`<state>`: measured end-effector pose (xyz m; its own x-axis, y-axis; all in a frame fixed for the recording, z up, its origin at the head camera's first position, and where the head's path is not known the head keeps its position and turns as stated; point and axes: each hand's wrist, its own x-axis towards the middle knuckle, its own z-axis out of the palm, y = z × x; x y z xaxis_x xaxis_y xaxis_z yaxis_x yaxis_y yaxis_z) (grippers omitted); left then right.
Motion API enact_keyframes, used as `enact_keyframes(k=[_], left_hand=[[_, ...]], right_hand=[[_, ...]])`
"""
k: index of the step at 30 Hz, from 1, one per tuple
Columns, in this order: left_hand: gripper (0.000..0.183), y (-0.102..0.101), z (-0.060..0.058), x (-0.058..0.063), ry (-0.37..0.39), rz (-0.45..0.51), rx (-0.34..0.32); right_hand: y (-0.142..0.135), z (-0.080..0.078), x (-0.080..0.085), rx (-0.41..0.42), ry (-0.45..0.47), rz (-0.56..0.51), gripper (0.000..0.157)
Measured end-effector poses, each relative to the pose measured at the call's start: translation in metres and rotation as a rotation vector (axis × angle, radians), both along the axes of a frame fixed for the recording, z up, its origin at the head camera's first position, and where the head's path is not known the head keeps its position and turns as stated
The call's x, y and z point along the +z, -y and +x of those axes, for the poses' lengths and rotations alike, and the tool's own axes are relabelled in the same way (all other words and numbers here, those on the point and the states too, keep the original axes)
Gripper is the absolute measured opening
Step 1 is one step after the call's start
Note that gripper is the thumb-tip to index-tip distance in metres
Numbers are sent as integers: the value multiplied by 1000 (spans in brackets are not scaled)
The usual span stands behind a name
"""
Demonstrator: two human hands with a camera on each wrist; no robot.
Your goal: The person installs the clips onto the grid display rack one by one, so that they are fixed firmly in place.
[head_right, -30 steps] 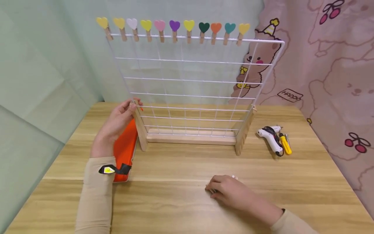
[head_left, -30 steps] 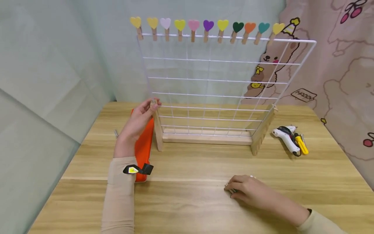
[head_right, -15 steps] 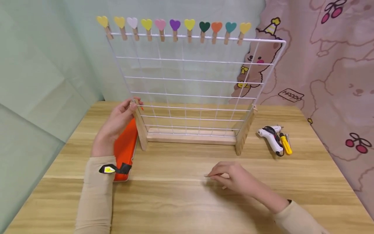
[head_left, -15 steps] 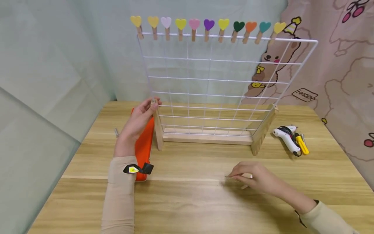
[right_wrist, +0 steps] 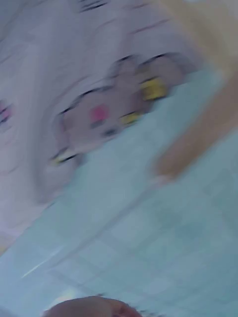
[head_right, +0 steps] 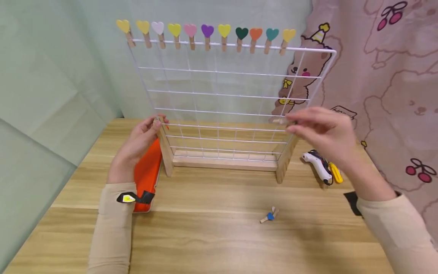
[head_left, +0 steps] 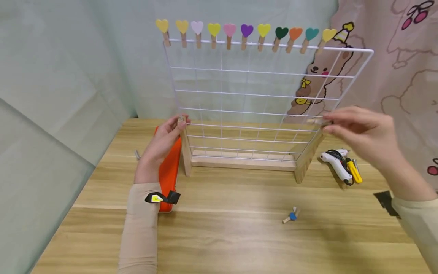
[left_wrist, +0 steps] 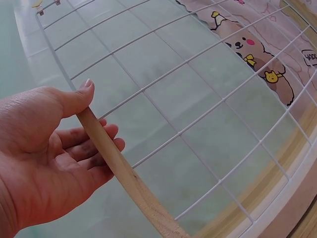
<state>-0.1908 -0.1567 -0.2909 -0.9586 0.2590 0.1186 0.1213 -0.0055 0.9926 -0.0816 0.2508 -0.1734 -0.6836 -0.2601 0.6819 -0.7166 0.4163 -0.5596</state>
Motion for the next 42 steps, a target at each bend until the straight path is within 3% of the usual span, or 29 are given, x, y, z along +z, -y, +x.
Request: enact_keyframes(k=[2,5,8,9,12,14,16,21,30,33,36,42], left_hand=[[52,0,0,-1,1,4,2],[53,0,1,-1,1,9,1],[52,0,1,-1,0,8,0],[52,0,1,-1,0,6,0],[51,-1,0,-1,-4,1,1],[50,-1,0,-1,-5,-5,-2],[50,-2,-1,-1,-3,-12,-6],[49,-2,-1,-1,3,-15,-8],[47,0,-1,0,-4,-12,2],[48,0,-2,0,-5,-14,3],[49,0,-1,0,-2,-14,3],[46,-1,1,0,11,4,1]], right_hand=[[-3,-5,24,-97,-41,-65,23],[-5,-14,53,-172,-39,-226,20],[-8,-26,73,-219,-27,-299,22],[-8,-32,77,-183,-41,-347,22],[-11,-43,88,-249,-73,-289,23],[-14,-48,93,-268,-92,-245,24],[-17,-50,96,-375,-115,-122,25],[-19,-51,100,-463,-51,-46,30],[-6,-65,112,-259,-1,-221,24],[0,-67,114,-253,-16,-198,23],[3,-65,113,-332,-1,-128,21],[5,-62,107,-380,-6,-48,19]])
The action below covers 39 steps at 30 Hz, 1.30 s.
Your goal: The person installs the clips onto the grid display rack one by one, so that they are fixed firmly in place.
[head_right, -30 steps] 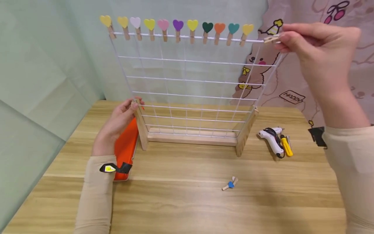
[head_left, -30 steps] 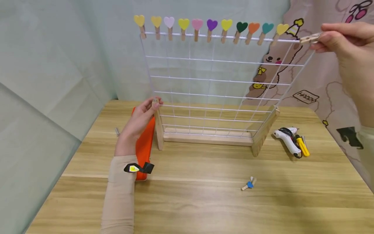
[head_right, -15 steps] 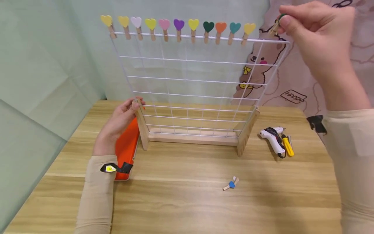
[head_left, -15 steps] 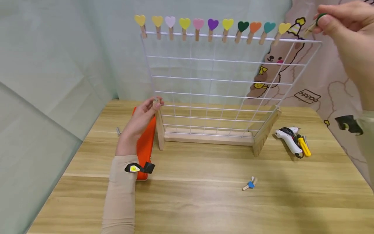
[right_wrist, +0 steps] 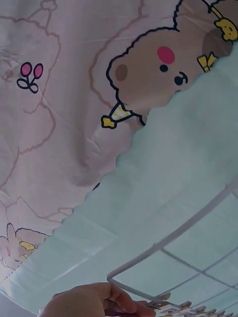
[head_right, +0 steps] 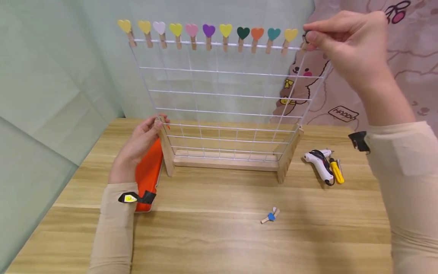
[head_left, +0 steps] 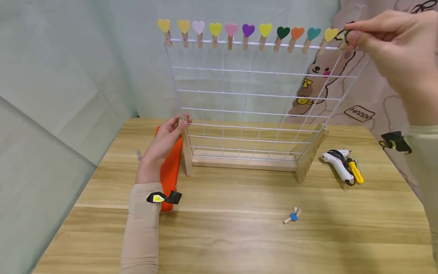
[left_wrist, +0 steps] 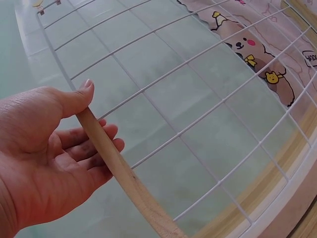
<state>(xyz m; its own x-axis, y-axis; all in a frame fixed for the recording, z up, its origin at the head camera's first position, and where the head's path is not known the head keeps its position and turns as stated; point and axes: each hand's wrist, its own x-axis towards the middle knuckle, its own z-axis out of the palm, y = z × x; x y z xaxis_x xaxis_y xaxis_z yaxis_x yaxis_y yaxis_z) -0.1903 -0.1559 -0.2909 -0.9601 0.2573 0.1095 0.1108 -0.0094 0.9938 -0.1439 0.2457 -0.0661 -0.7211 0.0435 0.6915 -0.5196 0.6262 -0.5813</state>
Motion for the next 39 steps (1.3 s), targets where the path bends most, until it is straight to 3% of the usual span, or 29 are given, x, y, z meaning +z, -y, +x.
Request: enact_keyframes(k=[4,11,16,20,24,29,31,36,39], left_hand=[[46,1,1,-1,1,-2,1],[49,6,1,-2,-7,-1,5],[49,7,0,-3,-7,9,11],[50,8,1,-4,-6,12,15],[50,7,2,-4,-12,16,14],[50,5,0,-3,-19,-2,1],[49,4,0,-1,-15,-7,-1],[48,2,-1,1,-14,-5,2],[47,1,-1,0,-8,-1,0]], right_hand=[[1,0,-3,8,-3,32,20],[6,-5,-5,100,-28,18,22],[10,-4,-7,57,-30,45,24],[10,1,-15,-18,-110,70,25],[5,12,-32,-29,-213,46,25],[-5,29,-77,133,-296,83,19],[-11,36,-103,201,-285,183,20],[-24,47,-185,319,-92,505,29],[-30,58,-233,393,80,598,32]])
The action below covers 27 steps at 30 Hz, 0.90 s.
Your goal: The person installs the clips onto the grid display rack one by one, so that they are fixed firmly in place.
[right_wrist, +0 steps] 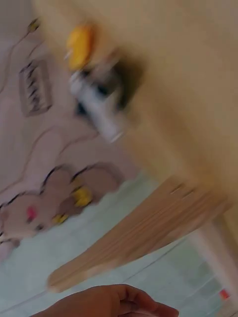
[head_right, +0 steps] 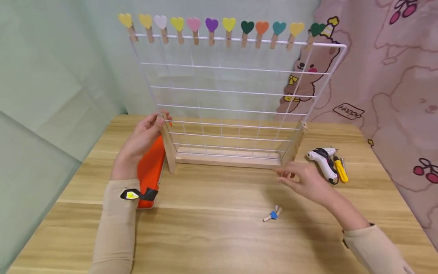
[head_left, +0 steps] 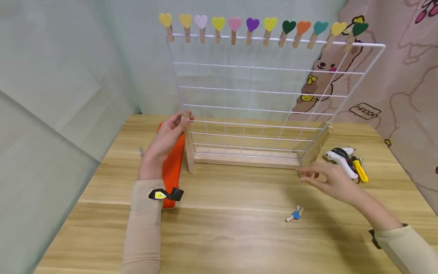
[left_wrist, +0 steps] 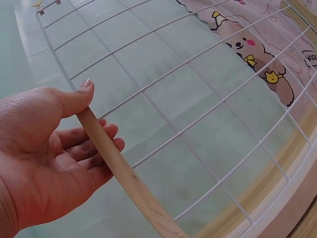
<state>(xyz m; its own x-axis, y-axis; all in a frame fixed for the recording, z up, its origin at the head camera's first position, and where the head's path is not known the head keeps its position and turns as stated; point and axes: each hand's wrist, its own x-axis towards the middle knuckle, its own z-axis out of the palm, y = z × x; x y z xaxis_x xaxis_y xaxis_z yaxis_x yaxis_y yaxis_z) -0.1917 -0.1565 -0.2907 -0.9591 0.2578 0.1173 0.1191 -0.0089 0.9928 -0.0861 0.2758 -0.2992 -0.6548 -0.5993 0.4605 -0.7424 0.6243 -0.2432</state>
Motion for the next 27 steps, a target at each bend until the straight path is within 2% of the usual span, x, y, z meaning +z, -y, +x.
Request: enact_keyframes(k=[2,4,6,9,13,18,22,27], left_hand=[[47,-1,-1,-1,0,8,-7],[47,-1,-1,0,-4,18,-7],[46,-1,-1,0,-14,30,-1],[47,1,-1,3,-30,41,13],[48,2,-1,5,-28,41,23],[48,0,-2,4,-15,25,12],[48,-1,-2,2,-14,26,11],[47,-1,-2,0,-6,34,-5]], right_hand=[[-5,10,-24,-3,90,48,32],[-8,20,-40,11,170,69,30],[-10,28,-50,29,227,90,28],[-8,33,-57,65,258,100,27],[0,33,-63,134,182,82,26],[6,34,-69,196,60,131,21],[7,35,-72,213,46,122,19],[9,34,-75,246,74,82,20]])
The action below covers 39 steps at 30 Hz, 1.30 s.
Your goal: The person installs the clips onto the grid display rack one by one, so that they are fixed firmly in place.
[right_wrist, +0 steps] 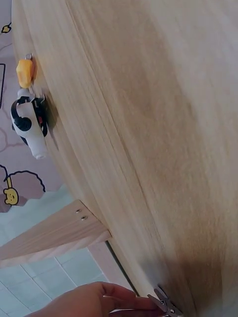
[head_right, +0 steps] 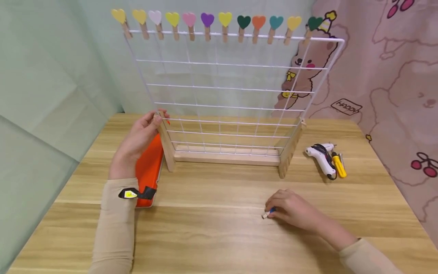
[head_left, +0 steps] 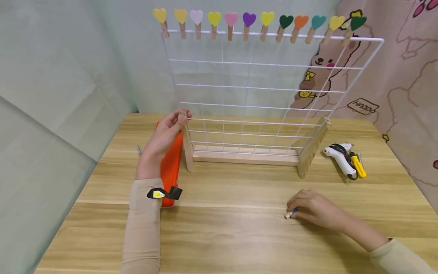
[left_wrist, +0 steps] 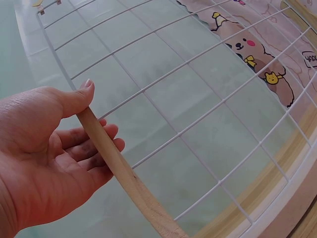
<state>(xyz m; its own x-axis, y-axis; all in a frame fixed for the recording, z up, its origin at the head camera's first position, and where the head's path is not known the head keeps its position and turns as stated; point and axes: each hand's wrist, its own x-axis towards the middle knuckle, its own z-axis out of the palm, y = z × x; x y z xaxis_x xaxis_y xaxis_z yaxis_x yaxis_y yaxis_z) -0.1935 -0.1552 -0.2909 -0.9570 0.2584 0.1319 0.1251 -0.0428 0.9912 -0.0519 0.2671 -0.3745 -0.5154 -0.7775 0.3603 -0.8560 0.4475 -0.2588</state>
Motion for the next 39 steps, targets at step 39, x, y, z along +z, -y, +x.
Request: enact_keyframes(k=[39], left_hand=[[48,1,1,-2,3,-30,7]], right_hand=[[-14,-78,293,-587,137,-1014,34]])
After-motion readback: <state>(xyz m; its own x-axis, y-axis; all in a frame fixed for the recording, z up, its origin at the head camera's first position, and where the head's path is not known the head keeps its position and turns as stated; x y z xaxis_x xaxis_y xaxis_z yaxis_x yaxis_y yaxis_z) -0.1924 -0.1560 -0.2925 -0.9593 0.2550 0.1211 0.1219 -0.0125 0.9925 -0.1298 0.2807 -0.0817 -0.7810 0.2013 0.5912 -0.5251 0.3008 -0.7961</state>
